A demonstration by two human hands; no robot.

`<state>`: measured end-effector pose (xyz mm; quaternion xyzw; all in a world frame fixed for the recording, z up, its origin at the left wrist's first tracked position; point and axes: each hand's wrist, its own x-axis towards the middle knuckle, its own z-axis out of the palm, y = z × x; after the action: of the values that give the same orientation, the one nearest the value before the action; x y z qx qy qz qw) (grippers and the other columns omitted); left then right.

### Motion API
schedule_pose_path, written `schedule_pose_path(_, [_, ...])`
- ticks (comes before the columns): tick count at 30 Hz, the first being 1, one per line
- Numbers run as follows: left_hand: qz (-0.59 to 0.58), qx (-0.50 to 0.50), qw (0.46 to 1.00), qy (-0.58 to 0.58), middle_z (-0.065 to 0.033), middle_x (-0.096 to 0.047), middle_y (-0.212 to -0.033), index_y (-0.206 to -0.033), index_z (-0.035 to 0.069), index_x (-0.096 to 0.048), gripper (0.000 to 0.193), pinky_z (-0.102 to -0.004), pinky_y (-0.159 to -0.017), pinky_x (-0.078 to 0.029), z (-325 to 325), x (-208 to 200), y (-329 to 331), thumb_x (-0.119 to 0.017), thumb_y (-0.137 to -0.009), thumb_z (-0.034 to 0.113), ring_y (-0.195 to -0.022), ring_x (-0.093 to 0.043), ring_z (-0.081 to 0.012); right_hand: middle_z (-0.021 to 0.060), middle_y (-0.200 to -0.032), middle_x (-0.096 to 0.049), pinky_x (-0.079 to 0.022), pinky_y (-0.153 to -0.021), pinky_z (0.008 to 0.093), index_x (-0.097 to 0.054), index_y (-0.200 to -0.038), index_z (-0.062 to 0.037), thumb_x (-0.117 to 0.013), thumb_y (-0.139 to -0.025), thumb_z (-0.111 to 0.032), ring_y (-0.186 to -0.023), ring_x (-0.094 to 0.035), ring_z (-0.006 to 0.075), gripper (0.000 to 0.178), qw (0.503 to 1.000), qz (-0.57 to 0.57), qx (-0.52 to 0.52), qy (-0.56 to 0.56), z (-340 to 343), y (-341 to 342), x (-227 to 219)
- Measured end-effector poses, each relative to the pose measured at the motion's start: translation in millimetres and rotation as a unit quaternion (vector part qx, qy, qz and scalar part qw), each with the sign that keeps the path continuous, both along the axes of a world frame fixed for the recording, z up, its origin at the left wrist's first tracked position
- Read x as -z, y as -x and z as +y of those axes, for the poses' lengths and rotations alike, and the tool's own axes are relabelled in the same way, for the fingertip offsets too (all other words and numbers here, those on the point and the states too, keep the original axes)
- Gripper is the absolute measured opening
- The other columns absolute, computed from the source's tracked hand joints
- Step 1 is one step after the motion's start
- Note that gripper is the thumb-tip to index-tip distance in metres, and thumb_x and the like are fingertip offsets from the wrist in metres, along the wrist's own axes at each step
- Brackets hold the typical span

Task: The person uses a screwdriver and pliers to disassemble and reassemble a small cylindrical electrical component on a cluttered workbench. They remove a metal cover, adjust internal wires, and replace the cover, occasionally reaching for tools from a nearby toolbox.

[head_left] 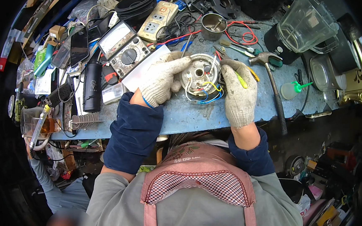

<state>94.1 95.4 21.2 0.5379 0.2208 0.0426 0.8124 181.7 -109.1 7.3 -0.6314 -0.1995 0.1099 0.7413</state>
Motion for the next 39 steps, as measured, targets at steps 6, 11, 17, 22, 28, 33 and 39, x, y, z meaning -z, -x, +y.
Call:
schedule_pose_path(6, [-0.012,-0.002,1.000,-0.003,-0.0007,-0.070,-0.091,-0.132,0.001,-0.069,0.031,-0.0202,-0.043,-0.033,0,3,0,-0.067,-0.109,0.021,-0.060,-0.056,-0.0048,0.0087,-0.117,-0.076,-0.057,-0.095,0.0292,-0.074,-0.126,0.0026,-0.067,-0.110,-0.010,-0.107,-0.070,0.0139,0.021,1.000,0.006,-0.004,-0.010,1,0,1])
schedule_pose_path(11, [-0.015,-0.001,1.000,-0.003,-0.0018,-0.071,-0.093,-0.133,0.000,-0.068,0.032,-0.0203,-0.043,-0.034,1,4,0,-0.067,-0.109,0.021,-0.059,-0.057,-0.0051,0.0087,-0.117,-0.076,-0.056,-0.095,0.0291,-0.074,-0.126,0.0024,-0.067,-0.109,-0.009,-0.107,-0.070,0.0138,0.021,1.000,-0.001,-0.008,0.001,0,-1,2])
schedule_pose_path(17, [-0.021,-0.004,1.000,0.001,-0.0035,-0.072,-0.094,-0.134,-0.001,-0.067,0.033,-0.0206,-0.043,-0.036,1,5,0,-0.067,-0.109,0.020,-0.060,-0.058,-0.0057,0.0083,-0.117,-0.076,-0.056,-0.095,0.0289,-0.074,-0.126,0.0021,-0.067,-0.110,-0.009,-0.107,-0.070,0.0135,0.021,1.000,-0.013,-0.006,0.014,0,-1,-1])
schedule_pose_path(22, [-0.016,-0.004,1.000,-0.007,-0.0040,-0.073,-0.096,-0.133,-0.001,-0.067,0.031,-0.0206,-0.043,-0.037,2,5,0,-0.067,-0.109,0.020,-0.060,-0.059,-0.0059,0.0076,-0.118,-0.076,-0.056,-0.096,0.0290,-0.074,-0.126,0.0016,-0.069,-0.109,-0.009,-0.108,-0.070,0.0133,0.021,1.000,-0.007,-0.010,-0.005,0,1,-1])
schedule_pose_path(28, [-0.035,0.009,0.999,0.003,-0.0044,-0.074,-0.098,-0.132,0.000,-0.067,0.030,-0.0195,-0.045,-0.039,3,8,0,-0.066,-0.109,0.019,-0.062,-0.061,-0.0056,0.0078,-0.119,-0.076,-0.056,-0.098,0.0287,-0.074,-0.127,0.0016,-0.069,-0.109,-0.008,-0.109,-0.070,0.0136,0.021,1.000,-0.004,-0.007,-0.016,1,2,1])
schedule_pose_path(33, [-0.052,-0.045,0.998,-0.001,-0.0054,-0.077,-0.099,-0.129,0.000,-0.069,0.028,-0.0187,-0.046,-0.040,-6,-9,2,-0.067,-0.107,0.018,-0.062,-0.062,-0.0058,0.0109,-0.120,-0.073,-0.055,-0.098,0.0305,-0.073,-0.126,0.0032,-0.068,-0.108,-0.005,-0.112,-0.068,0.0168,0.021,0.994,-0.096,0.057,0.007,3,4,-5])
schedule_pose_path(39, [-0.086,-0.073,0.993,-0.044,-0.0073,-0.080,-0.098,-0.127,-0.002,-0.070,0.029,-0.0181,-0.047,-0.041,3,-1,2,-0.068,-0.106,0.018,-0.063,-0.063,-0.0050,0.0120,-0.113,-0.070,-0.055,-0.092,0.0314,-0.069,-0.130,0.0048,-0.066,-0.104,0.000,-0.107,-0.065,0.0165,0.026,0.981,-0.179,0.054,-0.051,-9,13,-1])
